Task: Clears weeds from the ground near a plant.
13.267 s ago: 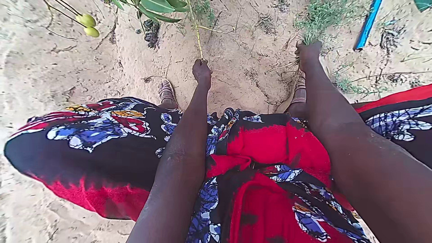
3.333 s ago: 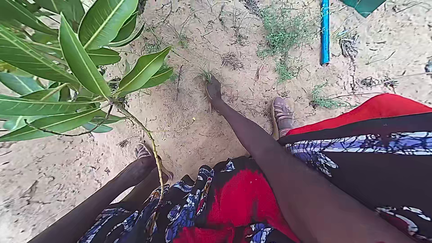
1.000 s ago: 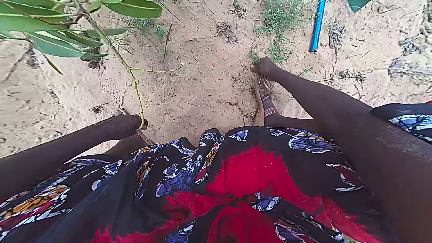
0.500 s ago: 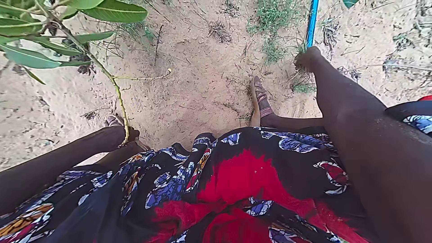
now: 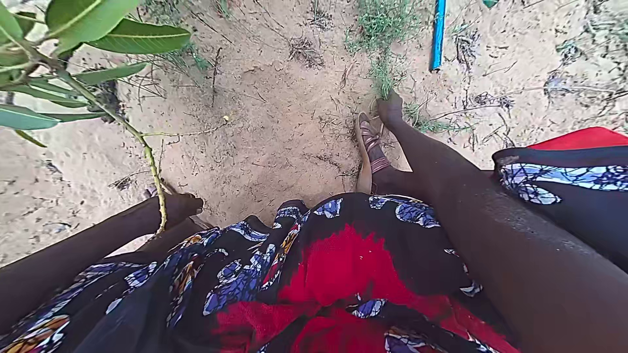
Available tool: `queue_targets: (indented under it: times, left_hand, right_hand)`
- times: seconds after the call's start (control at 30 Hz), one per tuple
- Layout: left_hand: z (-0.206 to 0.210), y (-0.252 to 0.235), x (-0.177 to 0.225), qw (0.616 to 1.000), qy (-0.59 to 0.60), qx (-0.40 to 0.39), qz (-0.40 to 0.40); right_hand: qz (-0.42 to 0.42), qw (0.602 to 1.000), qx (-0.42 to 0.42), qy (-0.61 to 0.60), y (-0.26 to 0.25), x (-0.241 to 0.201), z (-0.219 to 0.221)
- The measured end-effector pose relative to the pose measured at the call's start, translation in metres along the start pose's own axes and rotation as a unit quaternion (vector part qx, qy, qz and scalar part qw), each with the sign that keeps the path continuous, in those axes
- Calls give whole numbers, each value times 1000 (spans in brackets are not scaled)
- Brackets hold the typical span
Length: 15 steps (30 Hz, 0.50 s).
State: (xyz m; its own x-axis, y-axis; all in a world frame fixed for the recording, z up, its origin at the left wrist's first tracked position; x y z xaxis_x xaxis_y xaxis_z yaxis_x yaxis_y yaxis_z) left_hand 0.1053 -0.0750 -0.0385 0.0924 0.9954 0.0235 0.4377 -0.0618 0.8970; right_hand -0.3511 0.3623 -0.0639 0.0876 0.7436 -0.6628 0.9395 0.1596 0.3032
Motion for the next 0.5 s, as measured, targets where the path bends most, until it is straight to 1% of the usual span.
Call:
queue_targets:
  times: [0.03, 0.07, 0.1, 0.17, 0.2, 0.27, 0.33, 0.4, 0.47, 0.5]
  left_hand:
    - [-1, 1, 1, 1000, 2, 4, -5]
    - [0, 1, -2, 1000, 0, 11, -8]
    - [0, 4, -2, 1000, 0, 16, -8]
    - [1, 8, -5, 1000, -8, 18, -9]
    - [8, 4, -10, 1000, -6, 24, -7]
    - [39, -15, -29, 998, -9, 65, 14]
    - [55, -31, -37, 998, -35, 47, 19]
    - [44, -31, -33, 998, -61, 10, 21]
    - [41, -37, -28, 998, -52, 21, 41]
    - [36, -35, -22, 998, -36, 32, 51]
  right_hand:
    - [28, 998, 29, -51, -5, 1, -3]
    - [45, 995, 45, -73, -11, 4, -5]
    - [64, 995, 48, -65, -11, 6, -7]
    - [101, 994, 33, 6, 0, 5, -9]
    - [112, 993, 25, 41, 10, 0, -8]
    - [141, 986, 6, 89, 34, -12, -3]
    - [168, 980, -19, 106, 53, -20, 2]
    - [174, 979, -12, 104, 59, -26, 0]
    - [158, 984, -7, 84, 59, -41, -4]
    - [137, 989, -13, 62, 62, -57, -4]
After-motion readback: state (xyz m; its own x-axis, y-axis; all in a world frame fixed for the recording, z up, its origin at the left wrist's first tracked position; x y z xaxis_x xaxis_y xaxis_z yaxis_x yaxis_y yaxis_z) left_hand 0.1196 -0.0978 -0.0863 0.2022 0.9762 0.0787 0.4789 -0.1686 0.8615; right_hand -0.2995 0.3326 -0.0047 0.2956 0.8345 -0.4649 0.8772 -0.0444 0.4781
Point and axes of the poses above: each hand's wrist, its own y-axis away from the middle knuckle, its own z-axis out of the palm, x = y × z, the point moved 2 cm from there along -y, towards the middle knuckle, and after that the axes turned 8 degrees about -y, right-handed, at the moved point
